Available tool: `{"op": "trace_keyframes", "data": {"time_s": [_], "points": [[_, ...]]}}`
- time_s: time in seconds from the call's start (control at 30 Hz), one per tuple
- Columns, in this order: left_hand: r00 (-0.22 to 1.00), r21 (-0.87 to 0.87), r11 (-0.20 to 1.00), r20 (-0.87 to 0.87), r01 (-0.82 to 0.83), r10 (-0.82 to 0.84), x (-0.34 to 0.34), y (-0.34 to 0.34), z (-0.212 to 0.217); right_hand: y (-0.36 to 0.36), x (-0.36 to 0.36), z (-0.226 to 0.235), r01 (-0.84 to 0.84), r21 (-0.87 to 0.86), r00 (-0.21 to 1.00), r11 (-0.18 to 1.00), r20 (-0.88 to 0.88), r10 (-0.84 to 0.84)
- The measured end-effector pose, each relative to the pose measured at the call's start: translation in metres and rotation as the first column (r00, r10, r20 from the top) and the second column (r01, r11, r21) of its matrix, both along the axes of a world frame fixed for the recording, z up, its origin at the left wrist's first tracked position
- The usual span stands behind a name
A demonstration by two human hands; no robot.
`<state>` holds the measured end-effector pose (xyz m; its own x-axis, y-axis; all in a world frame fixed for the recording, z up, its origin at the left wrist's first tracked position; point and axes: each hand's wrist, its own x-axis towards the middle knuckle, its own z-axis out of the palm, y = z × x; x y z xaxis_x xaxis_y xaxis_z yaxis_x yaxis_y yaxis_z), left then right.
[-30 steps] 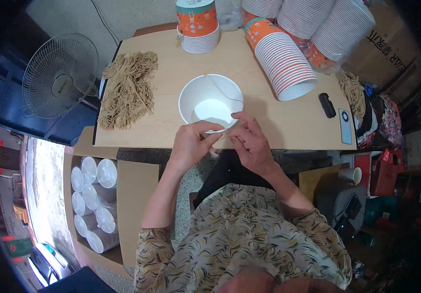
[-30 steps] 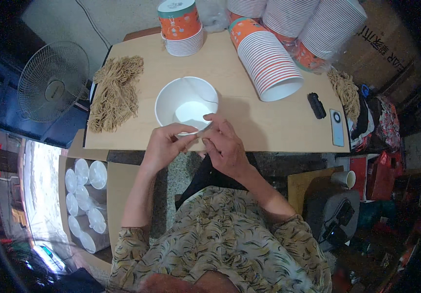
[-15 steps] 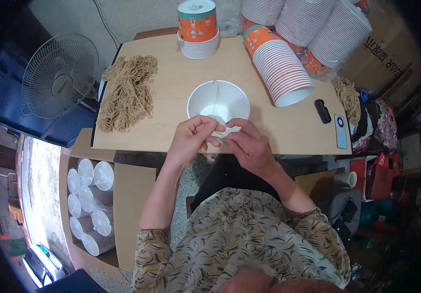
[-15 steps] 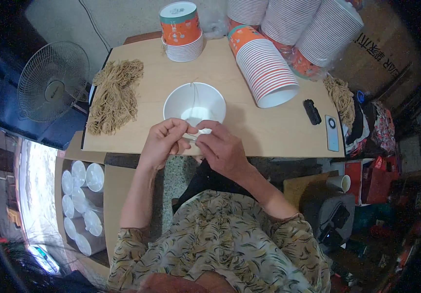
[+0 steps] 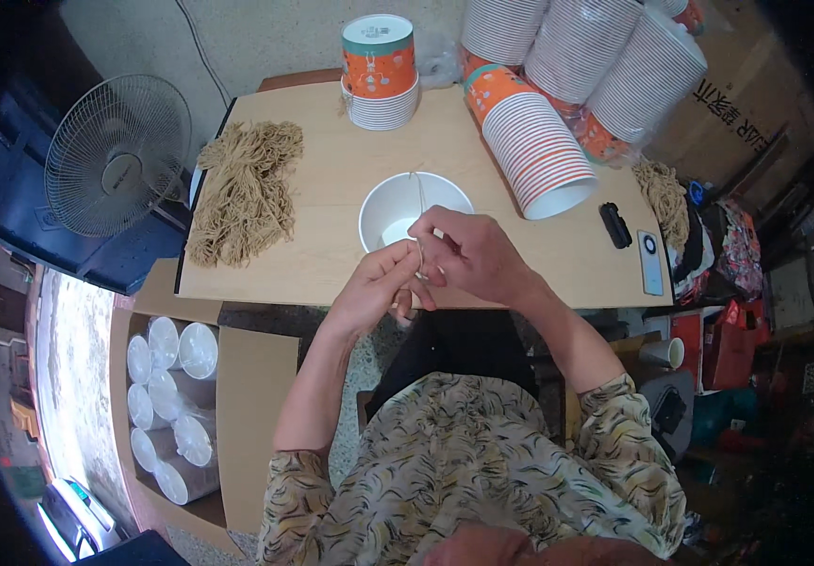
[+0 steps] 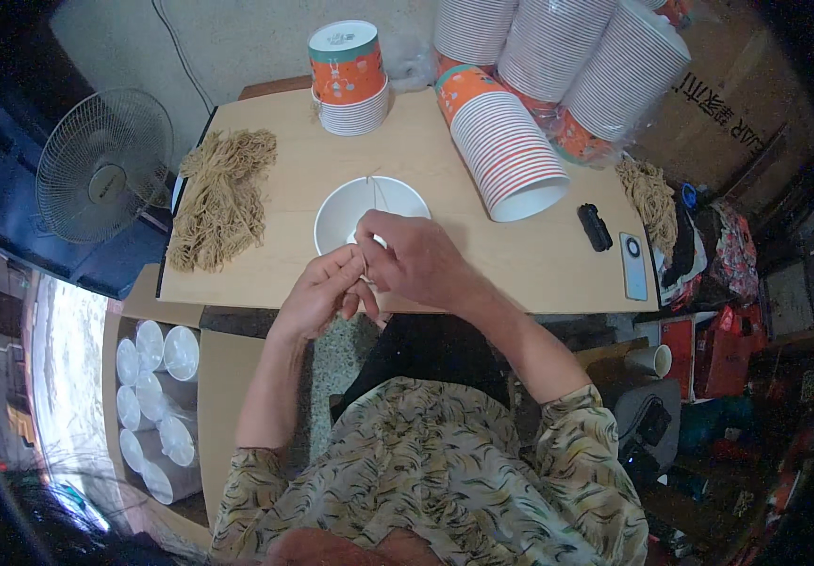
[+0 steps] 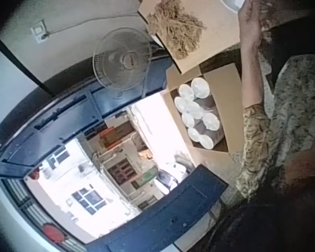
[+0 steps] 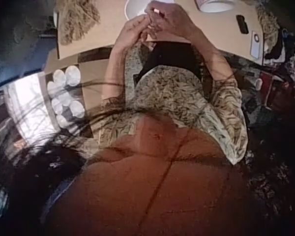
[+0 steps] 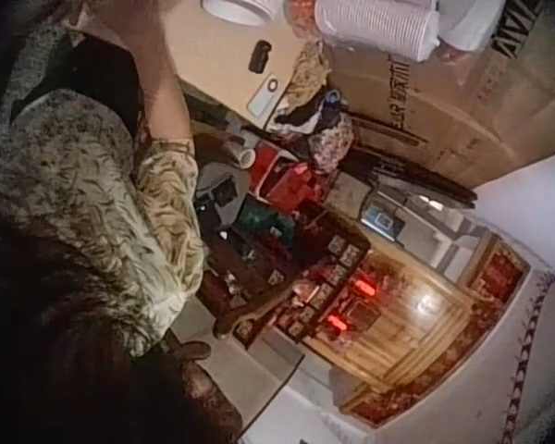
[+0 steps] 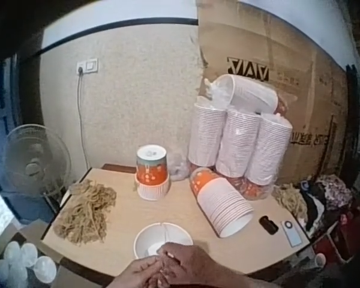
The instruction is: Attaching string handles to paper cups manually.
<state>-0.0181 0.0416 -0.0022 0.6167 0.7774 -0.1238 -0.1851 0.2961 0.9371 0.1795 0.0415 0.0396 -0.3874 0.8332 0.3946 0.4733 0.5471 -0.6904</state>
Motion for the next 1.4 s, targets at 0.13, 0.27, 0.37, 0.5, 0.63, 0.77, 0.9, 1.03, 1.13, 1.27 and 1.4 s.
{"op": "trace_keyframes", "data": {"time_s": [0.13,0.27,0.37,0.5,0.63,0.77,0.9,1.03,1.13,1.27,1.4], "points": [[0.999,0.044,0.998,-0.007,0.04,-0.04,-0.005,0.007,-0.003,0.011,0.007,0.001,-0.054,-0.238,0.993,0.97,-0.111,0.028],[1.0,0.061,0.998,-0.005,0.018,-0.017,-0.005,0.009,-0.002,0.015,0.011,-0.009,-0.047,-0.271,0.99,0.961,-0.139,0.009],[1.0,0.082,0.997,-0.012,0.005,-0.004,-0.006,0.013,-0.001,0.021,0.015,-0.018,-0.064,-0.27,0.986,0.961,-0.165,0.019],[1.0,0.044,0.999,-0.023,0.022,-0.021,-0.01,0.017,-0.005,0.023,0.014,-0.021,-0.109,-0.249,0.974,0.962,-0.219,0.054],[0.997,0.041,0.999,-0.073,0.0,0.003,-0.014,0.021,0.001,0.023,0.011,-0.021,-0.132,-0.384,0.932,0.914,-0.361,-0.017],[0.995,0.103,0.994,-0.088,-0.034,0.043,-0.019,0.022,-0.001,0.024,0.007,-0.016,-0.157,-0.427,0.91,0.891,-0.413,-0.038],[0.993,0.163,0.985,-0.089,-0.062,0.077,-0.019,0.028,-0.006,0.029,0.007,-0.024,-0.145,-0.349,0.898,0.926,-0.439,-0.025],[0.99,0.19,0.976,-0.08,-0.103,0.12,-0.017,0.026,-0.008,0.027,0.003,-0.021,-0.126,-0.47,0.882,0.873,-0.457,-0.119],[0.984,0.21,0.966,-0.063,-0.15,0.167,-0.013,0.02,-0.009,0.028,0.0,-0.02,-0.109,-0.525,0.864,0.844,-0.47,-0.18],[0.925,0.389,0.884,-0.163,-0.261,0.345,-0.011,0.015,-0.017,0.027,-0.003,-0.023,-0.14,-0.573,0.835,0.807,-0.506,-0.215],[0.85,0.645,0.669,-0.057,-0.369,0.523,-0.003,0.009,-0.021,0.025,-0.006,-0.032,-0.191,-0.616,0.803,0.764,-0.546,-0.239]]}}
